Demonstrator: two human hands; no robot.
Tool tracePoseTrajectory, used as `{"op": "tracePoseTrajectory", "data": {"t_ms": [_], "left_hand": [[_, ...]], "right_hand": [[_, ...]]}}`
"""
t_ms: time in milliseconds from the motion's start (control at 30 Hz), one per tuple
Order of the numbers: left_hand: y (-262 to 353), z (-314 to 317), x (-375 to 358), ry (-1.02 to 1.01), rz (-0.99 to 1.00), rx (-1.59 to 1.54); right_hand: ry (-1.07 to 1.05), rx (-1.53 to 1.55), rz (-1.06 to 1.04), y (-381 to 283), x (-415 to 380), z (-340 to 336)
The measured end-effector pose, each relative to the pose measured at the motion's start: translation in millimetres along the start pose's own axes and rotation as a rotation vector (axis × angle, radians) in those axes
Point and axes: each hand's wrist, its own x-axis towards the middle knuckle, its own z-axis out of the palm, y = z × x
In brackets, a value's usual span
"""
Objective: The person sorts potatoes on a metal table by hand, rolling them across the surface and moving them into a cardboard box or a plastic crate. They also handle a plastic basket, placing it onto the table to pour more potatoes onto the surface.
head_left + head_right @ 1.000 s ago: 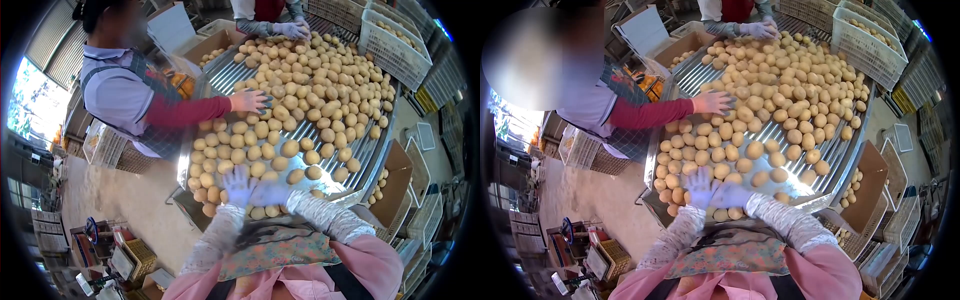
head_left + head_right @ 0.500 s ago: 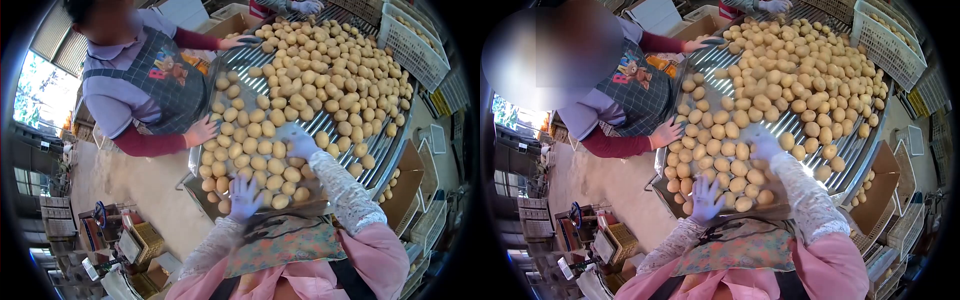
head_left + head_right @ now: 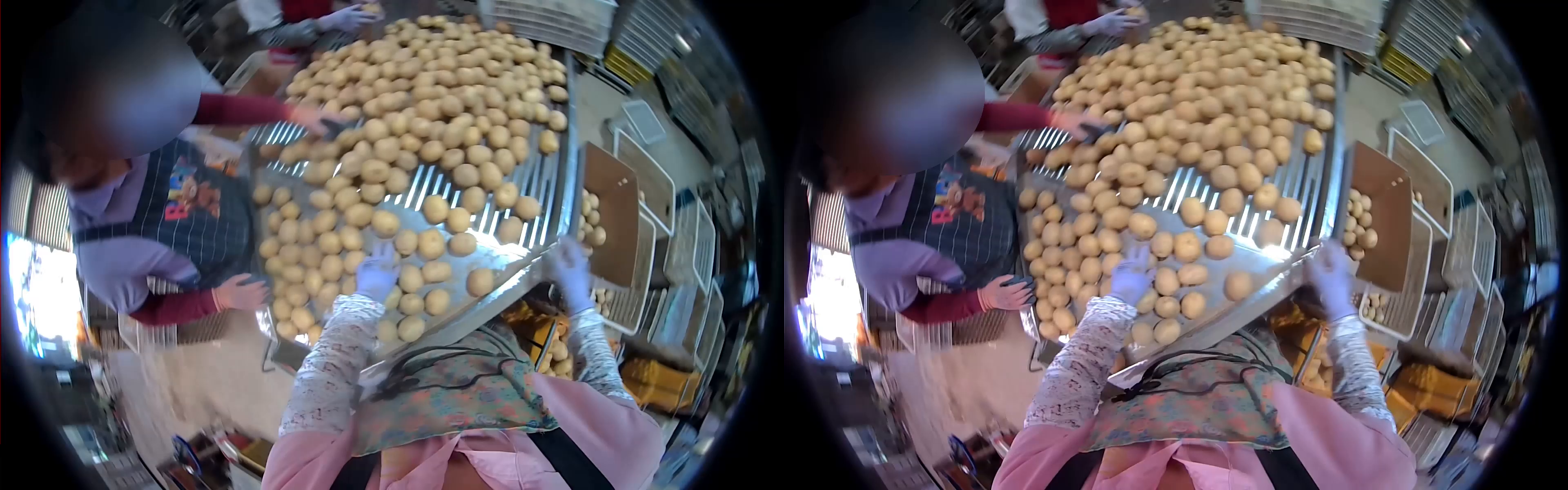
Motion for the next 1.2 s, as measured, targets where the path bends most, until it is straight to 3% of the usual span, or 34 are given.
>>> {"op": "tracePoseTrajectory", "data": {"t_ms": [33, 67, 100, 133, 167, 200, 233, 267, 300, 367, 433, 467, 500, 533, 567, 600, 633, 667, 733, 767, 833, 867, 900, 967, 1033, 1167, 1200], "left_hand": [[2, -3, 3, -0.003, 0.041, 0.012], [3, -6, -3, 0.093, 0.058, -0.058], [6, -10, -10, 0.185, 0.068, -0.131], [29, -21, -20, 0.254, 0.117, -0.129], [51, -19, -28, 0.29, 0.226, -0.186], [74, -12, -38, 0.318, 0.315, -0.25], [100, 0, -47, 0.077, 0.377, -0.442], [122, 7, -53, -0.159, 0.431, -0.63], [142, -7, -66, -0.012, 0.669, -0.513], [123, -3, -85, 0.103, 0.814, -0.231], [51, 27, -110, 0.256, 0.658, -0.128], [18, 17, -132, 0.178, 0.671, -0.059], [-14, 5, -152, 0.101, 0.686, 0.011], [-38, -1, -174, 0.059, 0.597, 0.028], [-52, -4, -190, 0.018, 0.507, 0.044], [-63, -1, -191, 0.022, 0.492, 0.042], [-75, 8, -186, 0.231, 0.207, 0.055], [-83, 11, -184, 0.429, -0.08, 0.071], [-57, 17, -157, 0.42, -0.139, 0.139], [-36, 26, -140, 0.421, -0.188, 0.196], [22, 24, -127, 0.367, -0.088, 0.136], [37, 20, -126, 0.302, 0.016, 0.079], [33, 19, -134, 0.309, 0.012, 0.08], [12, 17, -165, 0.223, 0.23, -0.073], [-16, -1, -201, 0.201, 0.168, 0.002], [-52, -29, -241, 0.1, -0.025, 0.132], [-62, -22, -235, 0.304, -0.167, 0.109]], "right_hand": [[-0.236, 0.208, 0.186, 16, -17, 26], [-0.533, 0.409, 0.266, -16, -33, 36], [-0.631, 0.561, 0.3, -28, -53, 57], [-0.687, 0.581, 0.198, -24, -68, 79], [-0.761, 1.064, 0.643, -45, -85, 88], [-0.787, 1.257, 0.724, -52, -88, 93], [-0.823, 1.445, 0.796, -55, -90, 98], [-0.699, 1.468, 0.804, -44, -93, 101], [-0.574, 1.488, 0.81, -25, -95, 94], [-0.592, 1.164, 0.699, -6, -99, 27], [-0.664, 0.93, 0.777, 39, -112, -41], [-0.627, 0.683, 0.881, 83, -121, -73], [-0.73, 0.424, 0.829, 141, -133, -90], [-0.654, 0.205, 1.024, 158, -146, -117], [-0.666, 0.194, 1.016, 168, -150, -126], [-0.488, -0.326, 0.694, 177, -154, -131], [-0.28, -0.806, 0.324, 181, -148, -133], [-0.21, -0.33, 0.382, 173, -124, -117], [-0.125, -0.067, 0.158, 107, -76, -62], [-0.111, -0.282, -0.133, 58, -55, -34], [-0.309, -0.307, -0.283, -31, -26, 12], [-0.292, -0.429, -0.605, -10, -11, 38], [-0.394, -0.528, -0.652, -26, -8, 56], [-0.802, -0.299, -0.324, -60, -7, 85], [-0.743, -0.57, -0.528, -59, -31, 122], [-0.574, -0.516, -0.633, -71, -64, 167], [-0.73, -0.58, -0.606, -86, -70, 171]]}}
